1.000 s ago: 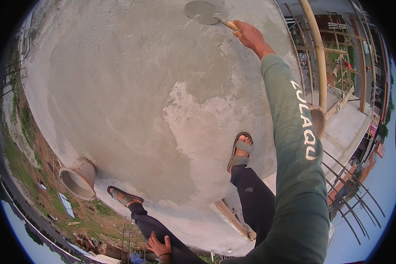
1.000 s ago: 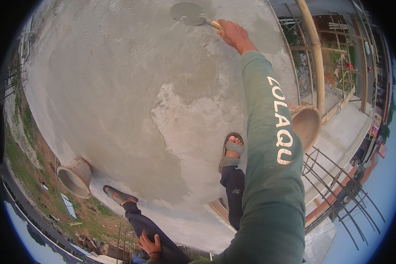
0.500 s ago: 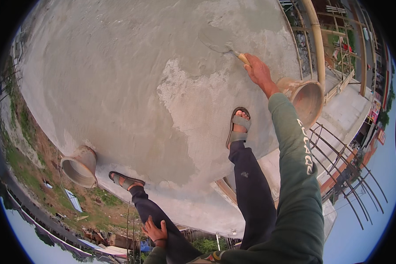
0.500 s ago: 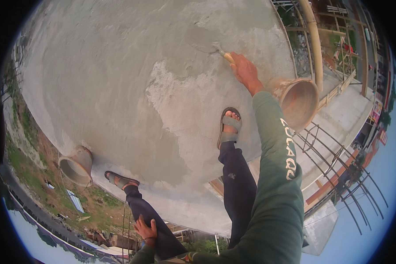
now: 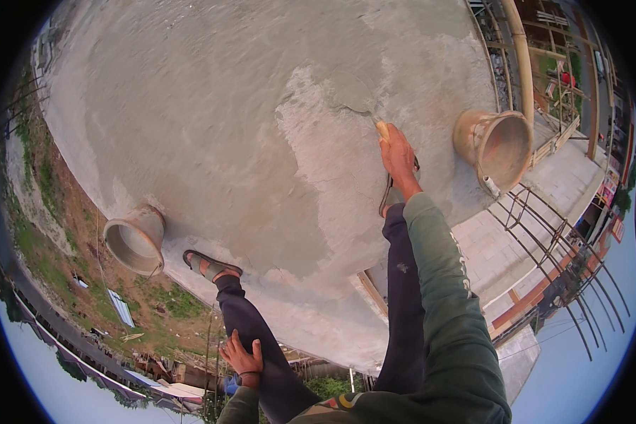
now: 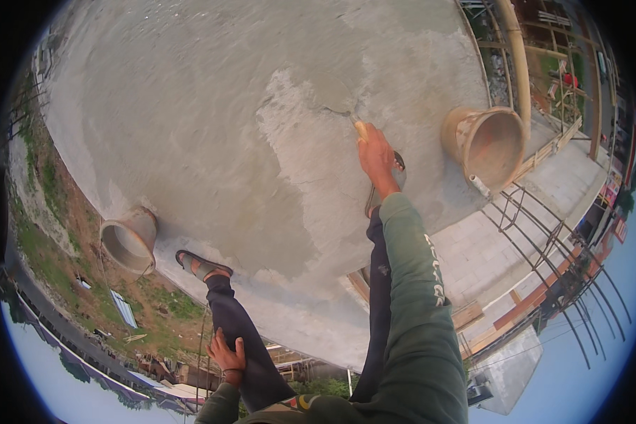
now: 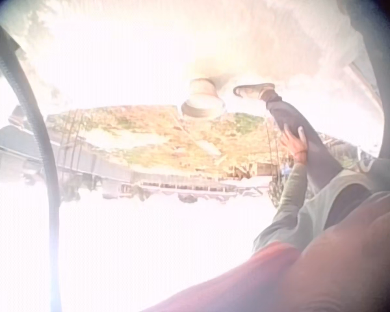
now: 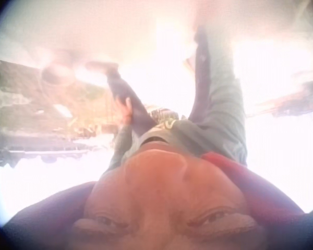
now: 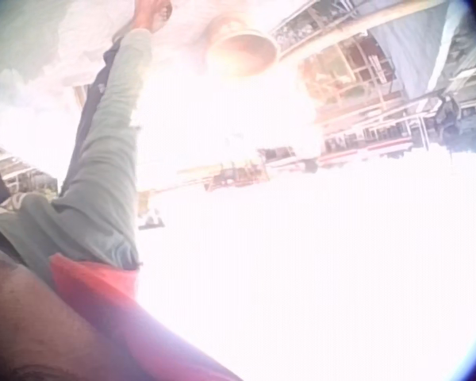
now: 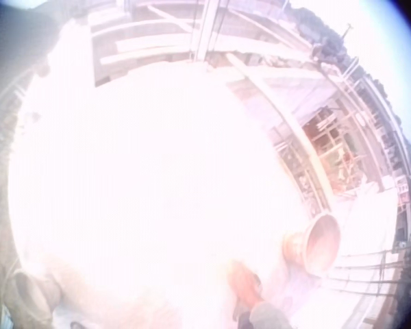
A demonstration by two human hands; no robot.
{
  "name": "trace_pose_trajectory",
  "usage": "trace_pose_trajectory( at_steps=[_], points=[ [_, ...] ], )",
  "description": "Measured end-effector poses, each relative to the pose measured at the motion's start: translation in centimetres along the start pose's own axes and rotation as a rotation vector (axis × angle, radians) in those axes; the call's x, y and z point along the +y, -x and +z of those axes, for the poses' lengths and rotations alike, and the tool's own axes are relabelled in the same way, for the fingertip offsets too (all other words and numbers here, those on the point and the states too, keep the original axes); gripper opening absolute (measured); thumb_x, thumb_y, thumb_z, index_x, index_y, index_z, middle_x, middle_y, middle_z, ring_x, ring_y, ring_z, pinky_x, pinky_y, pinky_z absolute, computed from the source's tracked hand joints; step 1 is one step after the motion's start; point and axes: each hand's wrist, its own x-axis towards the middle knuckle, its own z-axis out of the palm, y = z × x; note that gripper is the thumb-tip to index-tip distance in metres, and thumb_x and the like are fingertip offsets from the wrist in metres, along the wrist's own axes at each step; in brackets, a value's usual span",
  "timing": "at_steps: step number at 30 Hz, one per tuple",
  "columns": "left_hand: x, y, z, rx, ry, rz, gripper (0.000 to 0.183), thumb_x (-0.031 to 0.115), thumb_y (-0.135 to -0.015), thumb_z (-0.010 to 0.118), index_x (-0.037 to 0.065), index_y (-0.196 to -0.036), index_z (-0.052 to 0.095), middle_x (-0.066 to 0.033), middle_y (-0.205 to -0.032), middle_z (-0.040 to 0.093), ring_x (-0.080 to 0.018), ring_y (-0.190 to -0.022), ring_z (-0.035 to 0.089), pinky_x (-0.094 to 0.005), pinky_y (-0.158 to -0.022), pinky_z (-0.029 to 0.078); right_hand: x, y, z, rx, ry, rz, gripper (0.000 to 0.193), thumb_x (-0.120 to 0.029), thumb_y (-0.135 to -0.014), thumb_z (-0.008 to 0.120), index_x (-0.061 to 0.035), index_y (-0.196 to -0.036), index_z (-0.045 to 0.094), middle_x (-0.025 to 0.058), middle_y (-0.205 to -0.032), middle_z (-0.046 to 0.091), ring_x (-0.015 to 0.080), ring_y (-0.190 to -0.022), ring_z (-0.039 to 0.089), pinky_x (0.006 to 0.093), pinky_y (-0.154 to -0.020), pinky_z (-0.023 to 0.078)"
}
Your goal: The person scoops wet concrete from a bucket with a trowel and spreads it onto a flat concrete surface, smoothing it in place. The person repeatedly refills the trowel from the bucket and continues to level the surface.
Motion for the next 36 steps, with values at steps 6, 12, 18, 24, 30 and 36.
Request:
trace_pose_trajectory(
  at_steps=[6, 12, 18, 24, 30, 36],
  points=[
    [-1.1, -0.3, -1.1, 0.0, 0.009, -0.014, 0.074, 0.056, -0.092, 0.055, 0.006, -0.145, 0.043, -0.0179, -0.13, 0.053, -0.0361, -0.127, 0.048, -0.0618, -0.117, 0.014, -3.0, 4.6, 3.2, 0.078, -0.04, 0.08, 0.042, -0.014, -0.088, 0.066, -0.0065, -0.127, 0.052, 0.0203, -0.105, 0.062, 0.0413, -0.097, 0.062, 0.051, -0.081, 0.049],
    [-2.1, -0.2, -1.4, -0.003, 0.0, -0.039, 0.074, 0.056, -0.092, 0.055, 0.006, -0.145, 0.043, -0.0178, -0.13, 0.052, -0.0361, -0.127, 0.048, -0.0617, -0.117, 0.015, -3.7, 2.5, 2.3, 0.145, 0.008, 0.082, 0.041, -0.016, -0.09, 0.066, -0.0093, -0.128, 0.054, 0.0187, -0.107, 0.062, 0.04, -0.099, 0.063, 0.0501, -0.081, 0.05],
    [-2.4, 0.0, -0.9, 0.015, 0.009, -0.04, 0.074, 0.056, -0.091, 0.055, 0.007, -0.145, 0.043, -0.018, -0.13, 0.053, -0.0368, -0.126, 0.049, -0.0617, -0.117, 0.015, -4.0, -9.5, -4.0, 0.033, 0.177, -0.13, 0.036, -0.019, -0.091, 0.067, -0.0176, -0.125, 0.058, 0.0085, -0.106, 0.064, 0.0344, -0.101, 0.064, 0.0481, -0.081, 0.052],
    [-1.1, 0.0, -0.2, 0.007, -0.02, -0.027, 0.075, 0.057, -0.091, 0.056, 0.008, -0.145, 0.042, -0.0179, -0.128, 0.054, -0.0368, -0.126, 0.049, -0.0617, -0.117, 0.015, -4.5, -14.0, -7.0, -0.152, 0.578, -0.865, 0.036, -0.016, -0.087, 0.069, -0.0196, -0.122, 0.061, 0.0029, -0.099, 0.063, 0.0285, -0.094, 0.064, 0.0459, -0.076, 0.051],
    [-0.7, 0.0, 0.0, 0.002, -0.039, -0.015, 0.076, 0.059, -0.091, 0.055, 0.008, -0.145, 0.042, -0.0178, -0.128, 0.054, -0.0365, -0.126, 0.049, -0.0612, -0.117, 0.014, 0.5, -11.4, -10.2, -0.05, 0.48, -0.61, 0.039, -0.015, -0.084, 0.071, -0.0209, -0.121, 0.062, 0.0037, -0.096, 0.063, 0.0279, -0.088, 0.064, 0.0445, -0.074, 0.051],
    [-0.5, -0.2, 0.0, -0.021, -0.04, -0.016, 0.077, 0.059, -0.09, 0.055, 0.008, -0.146, 0.042, -0.0175, -0.128, 0.054, -0.0356, -0.126, 0.049, -0.0608, -0.117, 0.015, 3.5, -4.8, -7.7, -0.145, 0.461, -0.395, 0.049, -0.011, -0.083, 0.07, -0.0158, -0.13, 0.058, 0.006, -0.102, 0.062, 0.0296, -0.095, 0.062, 0.0442, -0.079, 0.05]
  ],
)
